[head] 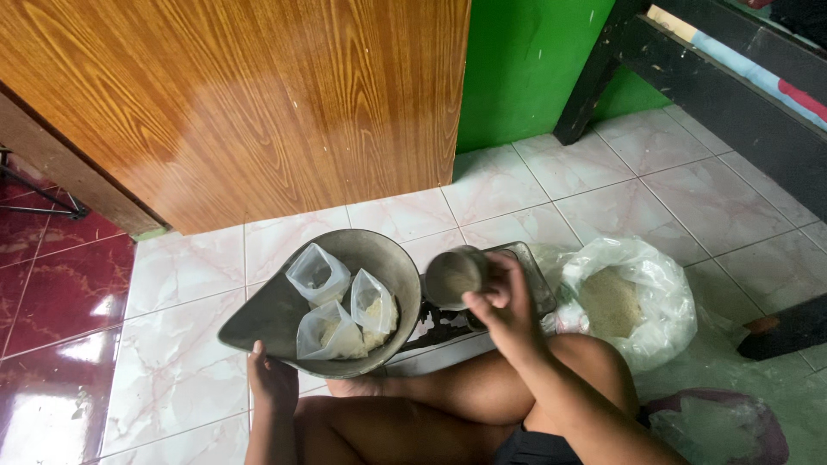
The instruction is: The person fills small plastic bags with grain from a larger sack using a metal cup and weighs them on a scale.
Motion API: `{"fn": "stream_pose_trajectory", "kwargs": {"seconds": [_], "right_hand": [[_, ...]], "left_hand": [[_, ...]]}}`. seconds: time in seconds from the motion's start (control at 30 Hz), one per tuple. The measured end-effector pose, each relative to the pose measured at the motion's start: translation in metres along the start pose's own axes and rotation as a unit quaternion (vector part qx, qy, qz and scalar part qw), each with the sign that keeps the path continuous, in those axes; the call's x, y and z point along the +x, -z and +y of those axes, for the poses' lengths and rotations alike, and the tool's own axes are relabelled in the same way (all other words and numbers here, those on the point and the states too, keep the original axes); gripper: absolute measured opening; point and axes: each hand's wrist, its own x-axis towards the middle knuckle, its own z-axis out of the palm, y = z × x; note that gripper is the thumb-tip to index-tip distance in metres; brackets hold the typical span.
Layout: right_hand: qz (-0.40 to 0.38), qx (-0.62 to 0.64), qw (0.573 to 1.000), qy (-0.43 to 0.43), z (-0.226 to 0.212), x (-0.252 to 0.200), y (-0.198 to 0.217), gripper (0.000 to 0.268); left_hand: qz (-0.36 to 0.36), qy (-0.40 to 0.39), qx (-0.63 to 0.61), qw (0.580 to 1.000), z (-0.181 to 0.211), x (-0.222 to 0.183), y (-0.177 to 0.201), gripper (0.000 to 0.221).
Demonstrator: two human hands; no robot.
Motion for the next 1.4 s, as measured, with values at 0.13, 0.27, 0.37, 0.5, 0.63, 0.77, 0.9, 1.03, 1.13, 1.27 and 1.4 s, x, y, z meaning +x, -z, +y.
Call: {"fn": "stream_pose_trajectory", "kwargs": {"seconds": [0.13,0.27,0.37,0.5,0.63,0.77,0.9,1.03,1.13,1.27,1.4], "right_hand": [[-0.037,-0.061,0.997,0.011,-0.013,0.006,-0.041,0.074],[0.003,-0.191,0.971,0.145,-0.016,0.013,-0.073,0.072],[0.018,-0.262,0.938,0.228,-0.017,0.019,-0.09,0.067],[0.014,-0.331,0.904,0.269,-0.009,0.019,-0.103,0.074],[0.022,-0.376,0.876,0.303,-0.008,0.02,-0.102,0.078],[0.013,-0.42,0.839,0.346,-0.01,0.019,-0.101,0.079],[0.012,-0.448,0.811,0.377,-0.013,0.018,-0.103,0.078],[0.01,-0.447,0.814,0.371,-0.011,0.018,-0.103,0.077],[0.011,-0.432,0.83,0.353,-0.006,0.019,-0.103,0.078],[0.006,-0.357,0.896,0.266,-0.004,0.024,-0.097,0.069],[-0.048,-0.23,0.97,-0.07,-0.021,0.038,-0.086,0.086]], "left_hand": [[-0.007,-0.019,0.005,1.0,0.011,-0.011,-0.022,0.07],[-0.012,-0.012,0.007,1.0,0.012,-0.015,-0.022,0.07],[-0.004,-0.006,0.006,1.0,0.01,-0.009,-0.018,0.07],[-0.006,0.004,0.01,1.0,0.017,-0.016,-0.026,0.071],[-0.008,0.0,-0.021,1.0,0.012,-0.012,-0.018,0.07],[-0.019,0.003,-0.021,1.0,0.007,-0.005,-0.01,0.069],[-0.023,-0.001,-0.012,1.0,0.014,-0.013,-0.02,0.069],[-0.022,0.01,-0.026,0.999,0.013,-0.012,-0.017,0.071],[-0.04,0.007,-0.011,0.999,0.014,-0.014,-0.017,0.07],[-0.038,0.0,-0.018,0.999,0.015,-0.014,-0.02,0.071],[-0.042,0.0,-0.005,0.999,0.023,-0.023,-0.033,0.076]]}}
